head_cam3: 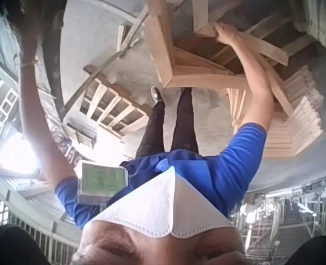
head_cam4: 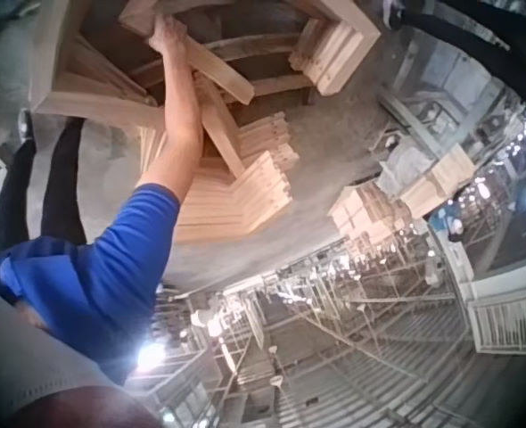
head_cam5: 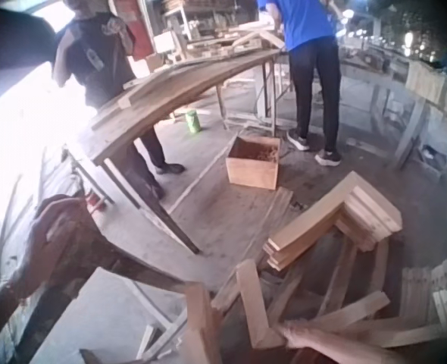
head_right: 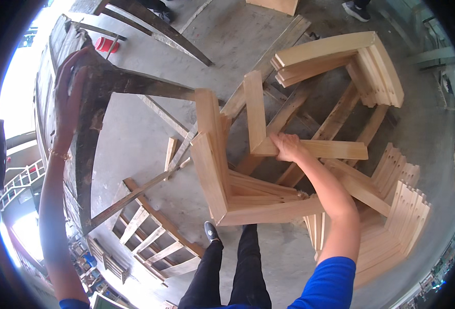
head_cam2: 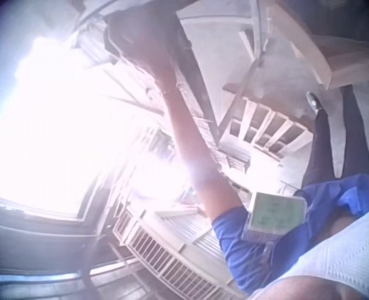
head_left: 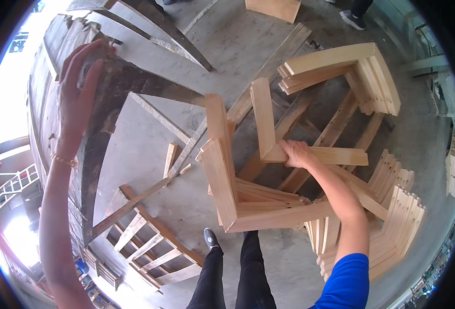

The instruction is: The person repeatedly picks up L-shaped wooden frames from a pile on the floor and stacks them into a neat pile. The person handles the frames by hand, aligning them and placing them one by one onto the growing stack.

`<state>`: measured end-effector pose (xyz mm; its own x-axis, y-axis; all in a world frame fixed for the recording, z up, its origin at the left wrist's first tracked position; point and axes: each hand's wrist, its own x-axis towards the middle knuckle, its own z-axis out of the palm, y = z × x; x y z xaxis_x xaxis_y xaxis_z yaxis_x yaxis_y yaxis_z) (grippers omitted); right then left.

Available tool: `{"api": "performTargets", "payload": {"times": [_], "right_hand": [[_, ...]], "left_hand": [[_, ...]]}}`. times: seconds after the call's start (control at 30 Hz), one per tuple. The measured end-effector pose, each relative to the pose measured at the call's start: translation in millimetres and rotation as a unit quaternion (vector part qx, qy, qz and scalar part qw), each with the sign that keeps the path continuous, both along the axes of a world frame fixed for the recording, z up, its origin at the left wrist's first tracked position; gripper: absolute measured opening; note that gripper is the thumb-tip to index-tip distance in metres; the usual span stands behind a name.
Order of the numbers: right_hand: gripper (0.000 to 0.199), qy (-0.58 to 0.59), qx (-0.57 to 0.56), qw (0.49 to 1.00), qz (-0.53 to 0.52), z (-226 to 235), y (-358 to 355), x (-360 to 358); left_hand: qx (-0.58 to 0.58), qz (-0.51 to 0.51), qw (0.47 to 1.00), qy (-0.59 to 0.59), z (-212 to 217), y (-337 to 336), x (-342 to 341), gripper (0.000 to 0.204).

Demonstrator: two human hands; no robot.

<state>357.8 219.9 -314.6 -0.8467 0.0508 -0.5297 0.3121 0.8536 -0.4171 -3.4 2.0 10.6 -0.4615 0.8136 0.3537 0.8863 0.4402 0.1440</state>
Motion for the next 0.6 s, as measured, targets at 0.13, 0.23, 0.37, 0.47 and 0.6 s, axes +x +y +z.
{"api": "performTargets", "payload": {"times": [0.13,0.23,0.37,0.47,0.6], "right_hand": [[0.055,-0.033,0.014,0.999,-0.003,-78.9,2.9,-14.4],[0.055,0.0,0.018,1.0,-0.023,-113.9,-8.7,-24.8],[0.057,-0.02,0.05,0.997,-0.047,-150.6,-11.7,-44.2],[0.067,-0.015,0.085,0.994,-0.068,-178.1,-10.2,-51.9],[0.08,-0.002,0.131,0.987,-0.095,-204.6,-4.9,-57.2]], "left_hand": [[0.001,0.038,0.999,-0.038,-6.8,1.3,5.8,0.032],[-0.014,0.088,0.994,-0.067,-3.5,-1.9,12.0,0.032],[-0.022,0.088,0.994,-0.058,-9.4,-5.7,15.1,0.032],[-0.022,0.075,0.996,-0.042,-8.9,-5.5,20.9,0.033],[-0.032,0.067,0.997,-0.027,-13.4,-4.9,19.3,0.033]]}}
